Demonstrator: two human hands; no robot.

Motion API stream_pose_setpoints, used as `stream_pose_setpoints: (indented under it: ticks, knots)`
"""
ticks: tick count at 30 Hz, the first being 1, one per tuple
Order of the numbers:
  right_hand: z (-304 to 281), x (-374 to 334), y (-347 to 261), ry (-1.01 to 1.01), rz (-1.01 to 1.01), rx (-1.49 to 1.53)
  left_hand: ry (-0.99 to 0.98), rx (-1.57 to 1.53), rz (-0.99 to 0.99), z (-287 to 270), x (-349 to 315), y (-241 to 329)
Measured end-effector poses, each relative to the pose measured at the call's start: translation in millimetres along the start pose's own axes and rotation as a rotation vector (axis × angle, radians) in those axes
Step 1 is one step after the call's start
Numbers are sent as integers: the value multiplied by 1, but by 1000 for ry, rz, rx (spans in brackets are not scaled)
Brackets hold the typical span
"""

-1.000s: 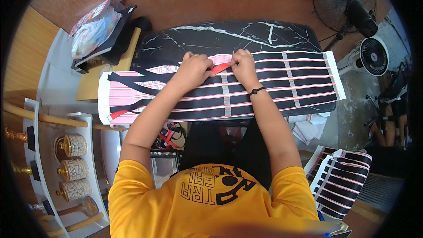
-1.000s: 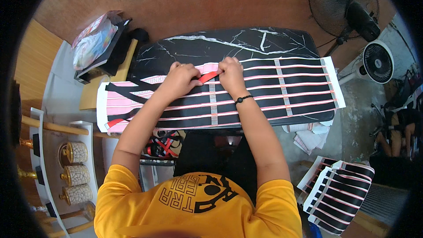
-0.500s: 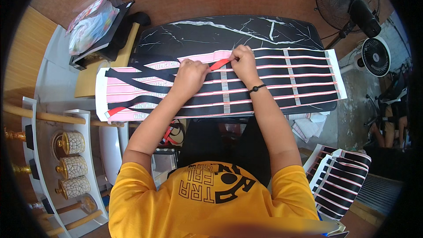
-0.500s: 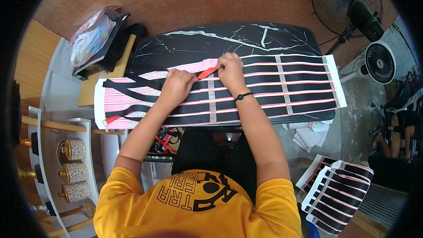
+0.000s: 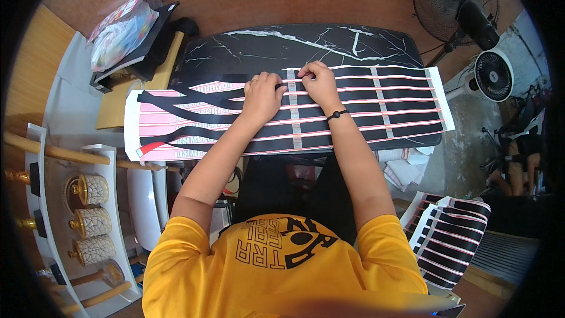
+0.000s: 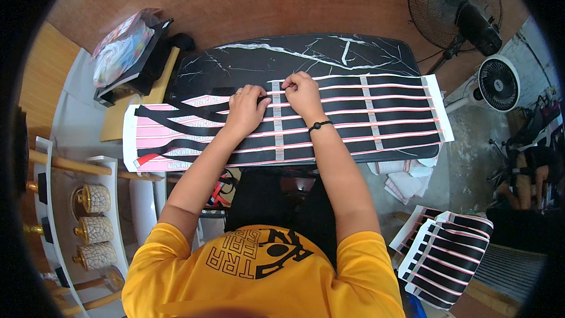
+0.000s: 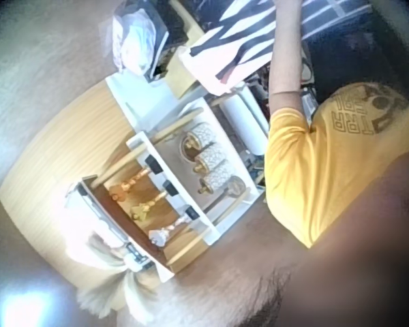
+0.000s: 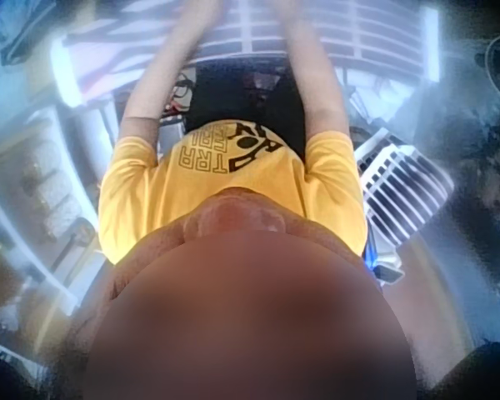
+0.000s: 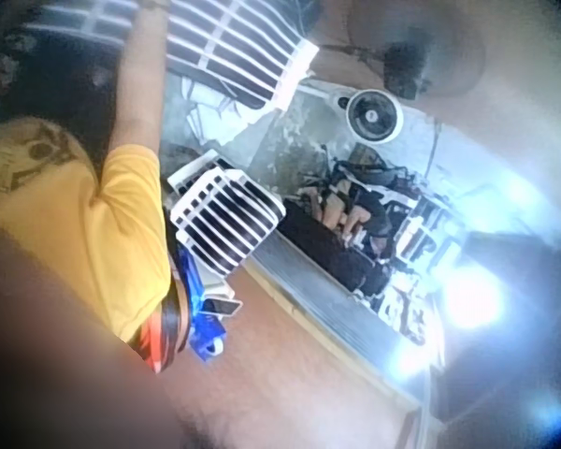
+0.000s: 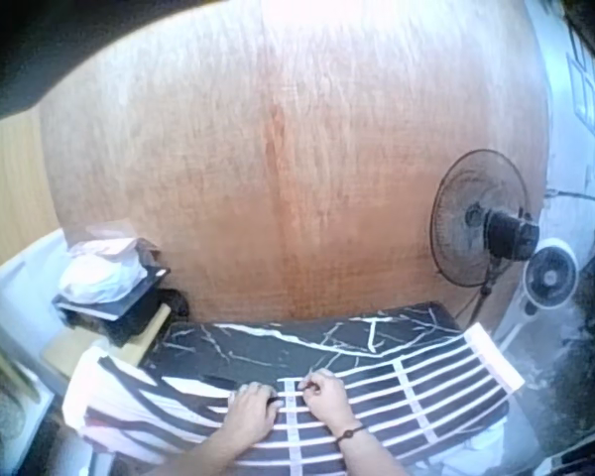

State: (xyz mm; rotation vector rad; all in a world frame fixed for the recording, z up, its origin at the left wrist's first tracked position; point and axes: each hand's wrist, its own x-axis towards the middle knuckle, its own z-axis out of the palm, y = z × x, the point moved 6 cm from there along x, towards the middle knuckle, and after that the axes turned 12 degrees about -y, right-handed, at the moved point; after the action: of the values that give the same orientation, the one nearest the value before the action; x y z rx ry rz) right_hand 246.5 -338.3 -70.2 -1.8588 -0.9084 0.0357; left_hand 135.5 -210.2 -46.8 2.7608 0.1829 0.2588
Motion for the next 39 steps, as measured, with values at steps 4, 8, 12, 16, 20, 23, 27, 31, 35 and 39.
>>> stream_pose_setpoints:
  ticks: [4, 8, 12, 16, 20, 23, 27, 31, 35, 39]
  knots:
    - [-2, 1, -1, 7, -29, 40, -22, -46, -90, 5, 6, -8]
    - [2, 3, -3, -2, -35, -119, 58, 15, -19, -1, 17, -3]
    - [3, 1, -8, 34, -125, -194, -90, 18, -26, 7, 30, -4]
    - [4, 0, -7, 16, -134, -184, -27, 105, -6, 3, 33, -1]
    - [2, 0, -8, 25, -101, -178, -76, 110, -50, 4, 32, -3]
    - [4, 1, -8, -31, -74, -179, -49, 40, 10, -2, 34, 0]
    - [4, 0, -12, -20, -118, -185, 16, 83, 102, -10, 31, 10]
    - [8, 1, -6, -33, -90, -160, 292, 146, 166, -21, 9, 28]
    - [11, 3, 1, -36, -43, -152, 52, 119, 62, 9, -17, 28]
    - [15, 3, 5, -54, -33, -175, -125, 145, -52, 32, -24, 15]
